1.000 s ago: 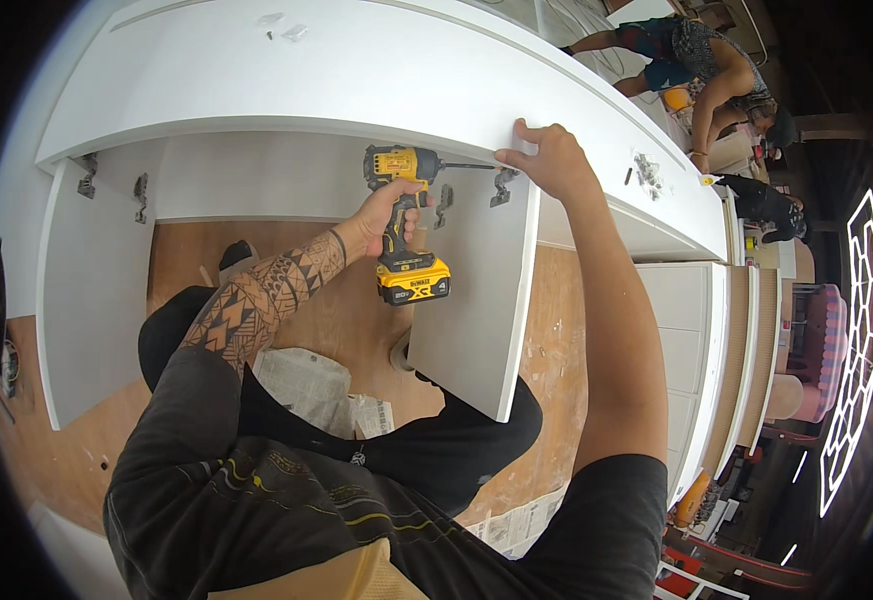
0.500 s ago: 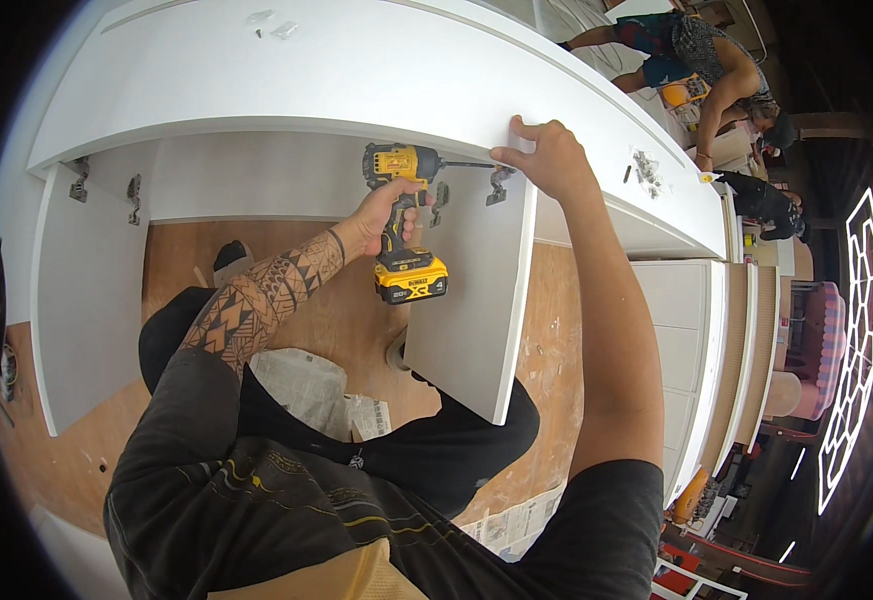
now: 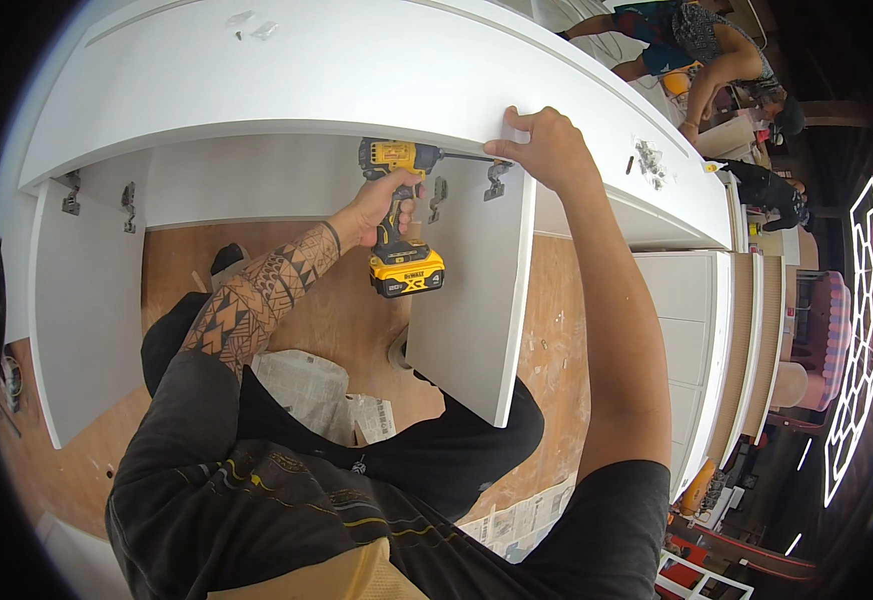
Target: Using a power drill to attach hinges and doors to white kitchen cabinet units in a workshop.
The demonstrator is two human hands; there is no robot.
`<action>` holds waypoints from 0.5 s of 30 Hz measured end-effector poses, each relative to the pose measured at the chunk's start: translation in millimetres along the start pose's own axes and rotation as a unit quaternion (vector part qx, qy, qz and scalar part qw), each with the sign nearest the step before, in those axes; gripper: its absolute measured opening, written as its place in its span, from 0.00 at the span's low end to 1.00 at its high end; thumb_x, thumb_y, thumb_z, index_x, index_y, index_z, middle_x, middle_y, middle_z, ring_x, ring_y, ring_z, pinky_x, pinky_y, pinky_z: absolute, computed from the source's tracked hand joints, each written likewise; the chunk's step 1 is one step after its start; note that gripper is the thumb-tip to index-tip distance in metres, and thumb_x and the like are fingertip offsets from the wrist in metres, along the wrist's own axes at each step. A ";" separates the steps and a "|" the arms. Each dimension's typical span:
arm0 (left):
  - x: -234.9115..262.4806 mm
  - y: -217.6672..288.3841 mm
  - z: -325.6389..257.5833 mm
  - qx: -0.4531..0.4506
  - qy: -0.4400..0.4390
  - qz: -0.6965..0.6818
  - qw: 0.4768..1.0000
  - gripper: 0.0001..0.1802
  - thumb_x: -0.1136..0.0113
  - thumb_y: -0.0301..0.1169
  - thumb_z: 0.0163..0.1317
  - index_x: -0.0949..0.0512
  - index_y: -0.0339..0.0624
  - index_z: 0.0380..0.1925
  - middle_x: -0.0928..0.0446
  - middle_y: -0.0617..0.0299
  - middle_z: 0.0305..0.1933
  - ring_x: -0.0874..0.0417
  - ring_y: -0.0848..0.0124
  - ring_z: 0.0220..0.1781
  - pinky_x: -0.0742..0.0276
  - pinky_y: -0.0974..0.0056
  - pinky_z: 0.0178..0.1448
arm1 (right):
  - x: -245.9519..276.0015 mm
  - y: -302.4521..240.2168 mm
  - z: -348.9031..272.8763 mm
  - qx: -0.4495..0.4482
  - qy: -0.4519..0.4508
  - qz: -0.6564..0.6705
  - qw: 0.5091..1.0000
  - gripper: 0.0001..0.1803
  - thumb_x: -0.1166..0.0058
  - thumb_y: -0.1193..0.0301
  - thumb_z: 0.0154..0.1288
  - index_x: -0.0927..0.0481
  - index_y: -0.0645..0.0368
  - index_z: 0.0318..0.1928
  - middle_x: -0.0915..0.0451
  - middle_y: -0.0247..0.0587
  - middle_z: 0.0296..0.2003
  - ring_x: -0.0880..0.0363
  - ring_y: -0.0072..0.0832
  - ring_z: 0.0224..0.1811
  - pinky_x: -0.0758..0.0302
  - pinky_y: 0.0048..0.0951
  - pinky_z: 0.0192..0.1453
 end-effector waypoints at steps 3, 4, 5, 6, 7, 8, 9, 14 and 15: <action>-0.6 2.1 1.4 -0.001 -0.005 0.009 1.000 0.14 0.38 0.45 0.67 0.22 0.46 0.34 0.31 0.73 0.19 0.31 0.79 0.18 0.29 0.69 0.26 | -1.0 -0.6 0.1 -0.001 -0.010 -0.001 1.000 0.41 0.23 0.41 0.54 0.13 0.53 0.63 0.13 0.57 0.47 0.10 0.45 0.48 0.15 0.43 0.54; -0.4 2.3 1.8 -0.001 -0.005 0.009 1.000 0.14 0.38 0.45 0.67 0.22 0.46 0.34 0.31 0.73 0.19 0.31 0.79 0.18 0.29 0.69 0.26 | -0.8 -0.7 -0.4 -0.002 -0.009 -0.001 1.000 0.41 0.23 0.41 0.54 0.13 0.53 0.63 0.13 0.57 0.47 0.10 0.45 0.48 0.15 0.43 0.54; -0.6 2.3 2.4 -0.002 -0.005 0.008 1.000 0.13 0.38 0.44 0.67 0.22 0.47 0.33 0.31 0.73 0.18 0.31 0.78 0.17 0.29 0.68 0.25 | -1.0 -1.2 -1.2 -0.002 -0.010 -0.001 1.000 0.41 0.23 0.41 0.54 0.13 0.53 0.63 0.13 0.57 0.47 0.10 0.45 0.48 0.15 0.43 0.54; -0.7 2.6 3.7 -0.002 -0.005 0.009 1.000 0.13 0.38 0.43 0.66 0.23 0.47 0.32 0.31 0.73 0.17 0.31 0.77 0.16 0.30 0.67 0.24 | -0.9 -1.6 -1.3 -0.002 -0.005 -0.003 1.000 0.41 0.23 0.42 0.54 0.13 0.53 0.63 0.13 0.57 0.47 0.10 0.45 0.48 0.15 0.43 0.54; -0.1 2.4 3.3 -0.004 -0.004 0.008 1.000 0.13 0.38 0.43 0.66 0.23 0.47 0.32 0.31 0.73 0.17 0.31 0.77 0.16 0.30 0.67 0.24 | -0.9 -2.9 -2.1 -0.001 -0.001 -0.005 1.000 0.41 0.23 0.42 0.54 0.13 0.54 0.63 0.13 0.57 0.46 0.10 0.45 0.47 0.15 0.42 0.54; 0.1 2.2 4.0 -0.004 -0.003 0.011 1.000 0.13 0.37 0.44 0.66 0.23 0.47 0.32 0.30 0.73 0.17 0.31 0.77 0.16 0.30 0.67 0.24 | -0.9 -3.2 -2.1 -0.001 0.000 -0.005 1.000 0.41 0.23 0.42 0.54 0.13 0.54 0.63 0.13 0.57 0.46 0.10 0.45 0.47 0.15 0.42 0.54; 0.7 1.4 4.6 0.001 0.002 0.016 1.000 0.13 0.37 0.44 0.66 0.23 0.48 0.32 0.30 0.73 0.17 0.31 0.77 0.16 0.30 0.67 0.24 | 0.0 -3.9 -2.4 0.003 0.006 -0.004 1.000 0.41 0.23 0.42 0.54 0.13 0.54 0.63 0.13 0.57 0.46 0.10 0.45 0.47 0.15 0.42 0.54; -0.1 0.2 5.5 -0.001 0.002 0.016 1.000 0.13 0.37 0.45 0.65 0.22 0.49 0.32 0.30 0.73 0.17 0.31 0.77 0.17 0.30 0.67 0.24 | -0.7 -2.7 -4.4 -0.004 -0.003 0.000 1.000 0.41 0.23 0.42 0.54 0.13 0.54 0.62 0.13 0.57 0.47 0.10 0.45 0.47 0.15 0.42 0.54; 0.6 0.1 6.4 0.002 0.006 0.022 1.000 0.13 0.37 0.45 0.65 0.22 0.49 0.32 0.30 0.73 0.18 0.31 0.78 0.17 0.30 0.67 0.24 | 0.3 -3.4 -4.5 0.000 0.004 0.002 1.000 0.41 0.23 0.42 0.54 0.13 0.55 0.62 0.13 0.57 0.47 0.10 0.45 0.47 0.15 0.42 0.53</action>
Point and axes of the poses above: each hand's wrist, its own z-axis towards the middle knuckle, its own x-axis out of the back of the hand, y = z × x, the point moved 7 cm from there along z, towards the middle knuckle
